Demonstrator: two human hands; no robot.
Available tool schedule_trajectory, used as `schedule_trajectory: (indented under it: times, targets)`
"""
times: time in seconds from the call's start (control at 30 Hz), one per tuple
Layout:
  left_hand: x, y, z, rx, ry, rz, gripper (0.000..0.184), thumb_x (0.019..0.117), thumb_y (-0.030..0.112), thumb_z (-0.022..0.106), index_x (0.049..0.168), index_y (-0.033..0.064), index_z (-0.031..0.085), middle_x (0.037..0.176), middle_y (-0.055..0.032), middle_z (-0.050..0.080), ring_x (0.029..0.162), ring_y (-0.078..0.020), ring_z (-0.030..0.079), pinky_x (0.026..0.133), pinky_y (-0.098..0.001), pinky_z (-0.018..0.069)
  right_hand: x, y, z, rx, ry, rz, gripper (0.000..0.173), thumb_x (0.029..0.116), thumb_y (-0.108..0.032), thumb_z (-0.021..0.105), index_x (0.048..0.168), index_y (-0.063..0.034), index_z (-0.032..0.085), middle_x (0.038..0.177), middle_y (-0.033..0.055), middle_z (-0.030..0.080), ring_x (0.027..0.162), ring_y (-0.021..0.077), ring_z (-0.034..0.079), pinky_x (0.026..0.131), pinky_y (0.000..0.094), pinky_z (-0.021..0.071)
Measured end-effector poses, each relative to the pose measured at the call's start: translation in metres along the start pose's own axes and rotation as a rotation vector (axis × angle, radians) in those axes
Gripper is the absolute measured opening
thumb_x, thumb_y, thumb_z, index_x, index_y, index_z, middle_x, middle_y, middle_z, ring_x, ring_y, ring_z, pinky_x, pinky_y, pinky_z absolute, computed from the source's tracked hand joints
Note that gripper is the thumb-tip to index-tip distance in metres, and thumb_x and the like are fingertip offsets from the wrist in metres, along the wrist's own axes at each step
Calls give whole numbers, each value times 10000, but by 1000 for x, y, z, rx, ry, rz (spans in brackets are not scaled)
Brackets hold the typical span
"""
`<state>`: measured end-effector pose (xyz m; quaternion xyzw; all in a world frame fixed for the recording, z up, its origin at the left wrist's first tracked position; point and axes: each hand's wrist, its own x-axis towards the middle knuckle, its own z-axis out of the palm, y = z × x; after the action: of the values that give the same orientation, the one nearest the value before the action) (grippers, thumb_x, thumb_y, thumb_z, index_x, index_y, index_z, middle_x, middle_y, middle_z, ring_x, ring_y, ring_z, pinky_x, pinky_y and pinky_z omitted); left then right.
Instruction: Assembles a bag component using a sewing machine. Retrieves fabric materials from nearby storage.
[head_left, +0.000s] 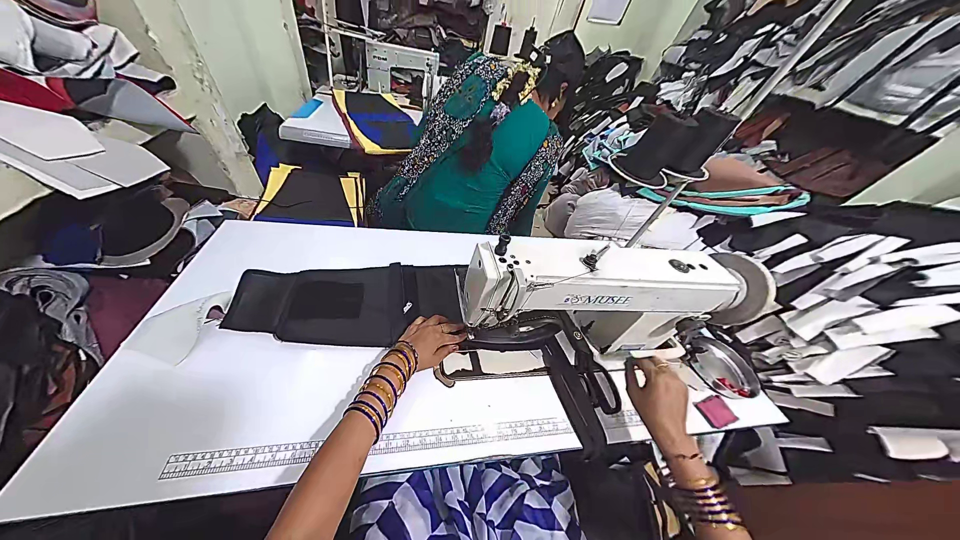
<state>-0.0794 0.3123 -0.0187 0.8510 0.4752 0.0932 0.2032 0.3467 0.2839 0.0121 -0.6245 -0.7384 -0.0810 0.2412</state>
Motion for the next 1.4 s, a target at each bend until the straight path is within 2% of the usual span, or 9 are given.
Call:
schedule_trajectory:
  times: [0.13,0.37,0.47,0.57,0.77,0.9,1.13,1.27,1.4]
  targets:
    - [3,2,1,-13,13,-70,419,1091,256,420,1481,196,562,1579,-60,476,1494,-341,361,1133,-603,299,-26,-31,13,149,-226,137,369,905,-146,729,1185,92,694,1060,323,697,972,489,692,865,660,512]
    - [10,9,5,-38,86,-205,418,1102,285,407,1485,210,556,1607,-37,438,1520,-328,319,1150,-602,281,-15,-19,-2,99,-539,331,377,894,-230,766,1081,92,706,970,318,695,955,490,670,863,668,472]
    - [14,8,5,-28,98,-233,429,1105,309,387,1496,226,543,1616,-21,426,1527,-327,303,1154,-605,270,-25,3,-7,591,-529,466,124,952,-83,562,963,-14,665,667,21,618,554,108,593,533,296,518]
    - [22,0,-2,-5,86,-259,427,1108,308,379,1497,240,541,1613,-22,430,1531,-326,290,1154,-609,263,-29,0,-22,1060,-487,626,321,1024,-177,406,779,-144,610,506,-86,521,376,-5,447,352,163,365]
    - [38,-16,-12,19,96,-291,426,1099,334,400,1377,124,643,1472,-117,581,1490,-353,361,1175,-598,252,-4,-30,-54,859,-701,425,178,974,-127,531,816,-151,609,511,-138,450,406,-23,392,412,157,337]
    - [33,-12,-12,74,127,-296,395,1093,263,419,1340,66,657,1423,-167,606,1449,-352,424,1203,-582,205,35,-39,-19,806,-893,203,101,901,-202,623,823,-141,640,510,-122,467,393,-13,400,388,171,330]
    - [-94,-54,-28,133,581,-513,606,956,-113,473,1446,221,603,1519,-204,513,1466,-476,366,1157,-732,180,39,-48,-29,769,-889,145,114,948,-71,589,852,-86,648,536,-99,518,410,-7,443,400,165,370]
    - [-178,-63,-46,190,254,-883,613,1008,-87,434,1530,227,497,1526,-235,483,1415,-500,414,1075,-674,371,-15,-27,-62,739,-567,367,122,982,-27,592,883,-26,663,536,-90,506,427,-13,420,431,163,358]
    - [-173,74,-51,214,-423,-843,426,965,20,593,1378,-78,554,1396,-347,534,1290,-538,520,1005,-654,457,-44,32,-33,579,-393,346,152,938,-147,670,839,-33,667,542,-54,524,421,26,447,423,229,387]
